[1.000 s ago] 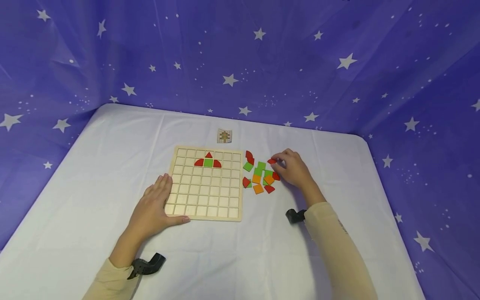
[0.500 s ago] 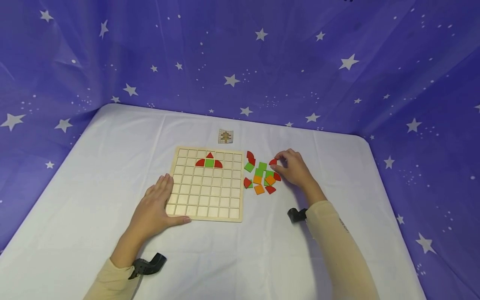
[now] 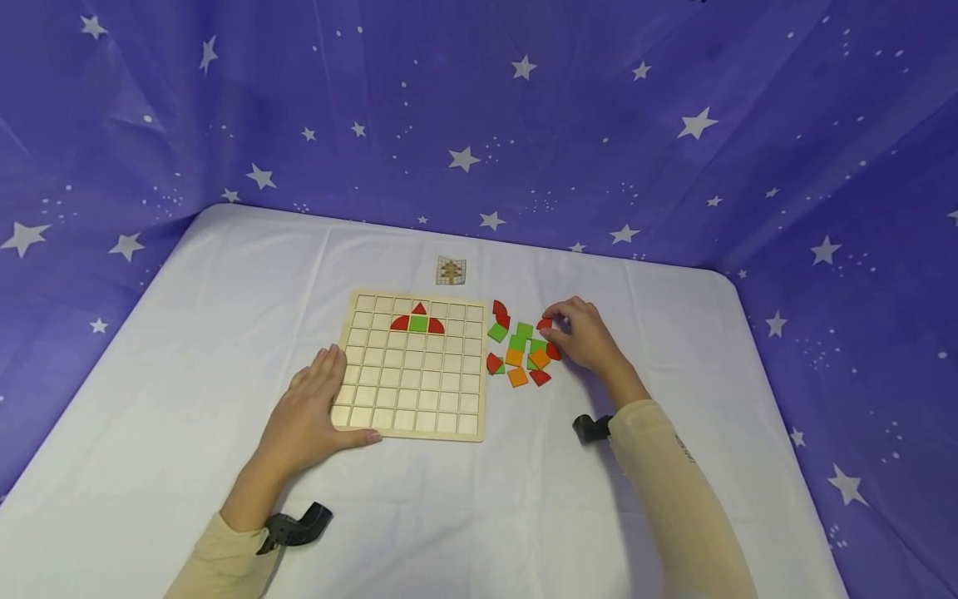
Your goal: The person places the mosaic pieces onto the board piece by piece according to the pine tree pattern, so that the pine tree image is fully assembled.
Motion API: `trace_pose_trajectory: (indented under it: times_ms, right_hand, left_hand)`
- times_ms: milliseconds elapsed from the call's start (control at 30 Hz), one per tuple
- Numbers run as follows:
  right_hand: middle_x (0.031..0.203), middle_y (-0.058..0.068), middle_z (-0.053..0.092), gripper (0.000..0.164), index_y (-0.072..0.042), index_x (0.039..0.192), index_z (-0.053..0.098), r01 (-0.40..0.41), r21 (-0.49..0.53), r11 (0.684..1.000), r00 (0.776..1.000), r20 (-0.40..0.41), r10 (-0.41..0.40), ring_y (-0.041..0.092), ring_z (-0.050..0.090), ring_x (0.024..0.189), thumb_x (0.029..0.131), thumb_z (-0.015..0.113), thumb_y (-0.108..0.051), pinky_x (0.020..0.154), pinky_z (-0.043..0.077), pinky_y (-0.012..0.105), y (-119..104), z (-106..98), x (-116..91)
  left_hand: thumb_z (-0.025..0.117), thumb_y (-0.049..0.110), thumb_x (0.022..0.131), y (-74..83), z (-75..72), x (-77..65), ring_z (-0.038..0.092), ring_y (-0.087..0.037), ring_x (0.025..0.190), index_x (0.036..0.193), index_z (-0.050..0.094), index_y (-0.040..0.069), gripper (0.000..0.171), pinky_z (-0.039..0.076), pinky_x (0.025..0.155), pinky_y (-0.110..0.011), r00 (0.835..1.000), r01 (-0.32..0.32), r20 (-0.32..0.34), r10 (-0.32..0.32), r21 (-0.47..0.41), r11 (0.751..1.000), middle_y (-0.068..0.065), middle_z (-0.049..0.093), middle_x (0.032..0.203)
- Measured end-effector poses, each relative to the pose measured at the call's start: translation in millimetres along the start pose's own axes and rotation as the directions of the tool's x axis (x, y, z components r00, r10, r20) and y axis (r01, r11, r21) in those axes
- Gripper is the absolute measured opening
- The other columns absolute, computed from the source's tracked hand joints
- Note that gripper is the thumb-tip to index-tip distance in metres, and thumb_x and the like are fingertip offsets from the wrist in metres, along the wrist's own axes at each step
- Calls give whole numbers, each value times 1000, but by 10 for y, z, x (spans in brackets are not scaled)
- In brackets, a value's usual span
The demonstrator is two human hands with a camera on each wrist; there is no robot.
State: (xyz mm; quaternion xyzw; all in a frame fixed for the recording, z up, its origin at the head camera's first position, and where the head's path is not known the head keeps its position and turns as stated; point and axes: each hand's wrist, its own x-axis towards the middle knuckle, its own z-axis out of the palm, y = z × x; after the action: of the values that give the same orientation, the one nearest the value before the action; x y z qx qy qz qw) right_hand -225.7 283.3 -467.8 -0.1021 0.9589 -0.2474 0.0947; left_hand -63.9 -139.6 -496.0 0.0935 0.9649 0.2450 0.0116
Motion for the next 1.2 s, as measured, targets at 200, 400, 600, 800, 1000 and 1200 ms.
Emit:
trace_pose_trajectory:
  times_ms: [200, 400, 600, 800, 1000, 1200]
  right_hand:
    - [119, 11, 62, 29, -14, 117, 62, -5, 17, 1000, 1000, 1, 5, 31, 47, 119, 92, 71, -25, 110, 42, 52, -40, -2, -11]
    - [119, 9, 65, 30, -14, 119, 63, -3, 48, 999, 1000, -13, 4, 29, 50, 116, 92, 72, -25, 107, 44, 50, -57, 3, -28]
    - [119, 9, 68, 32, -13, 122, 66, 22, 61, 998, 999, -40, -19, 29, 50, 115, 92, 72, -24, 108, 43, 52, -29, 26, -37]
    - [117, 8, 67, 29, -17, 122, 68, 37, 95, 995, 998, -46, -32, 28, 50, 114, 93, 71, -22, 106, 44, 52, 0, 40, -48]
    - [124, 7, 65, 34, -18, 124, 68, 28, 109, 994, 999, -46, -23, 28, 48, 118, 92, 72, -28, 107, 42, 53, 9, 51, -64]
    - [118, 5, 65, 41, -18, 124, 70, 55, 58, 997, 997, -56, -52, 27, 48, 116, 87, 76, -36, 103, 44, 50, 19, 62, -59]
  left_hand:
    - [66, 88, 60, -1, -3, -5, 11, -32, 156, 158, 14, 2, 141, 16, 125, -50, 1000, 3, 2, -3, -7, 1000, -14, 12, 167]
    - [65, 89, 60, 3, -7, -10, 11, -32, 155, 158, 14, 2, 141, 16, 125, -50, 1000, 2, 3, -2, -14, 1000, -14, 12, 167]
    - [65, 89, 60, 1, -2, -7, 11, -32, 155, 158, 15, 2, 141, 17, 125, -50, 1000, 2, 1, -2, -11, 1000, -14, 12, 167]
    - [66, 87, 60, 0, -5, -8, 11, -32, 156, 158, 15, 2, 140, 16, 125, -49, 1000, 3, 1, -3, -11, 1000, -14, 12, 167]
    - [66, 88, 60, -1, -1, -8, 12, -32, 155, 158, 15, 1, 140, 17, 125, -49, 1000, 0, -1, 0, -11, 1000, -14, 13, 167]
    - [68, 86, 60, 6, -2, -11, 12, -32, 155, 158, 15, 1, 140, 16, 125, -49, 1000, 1, -1, -1, -8, 1000, -14, 12, 167]
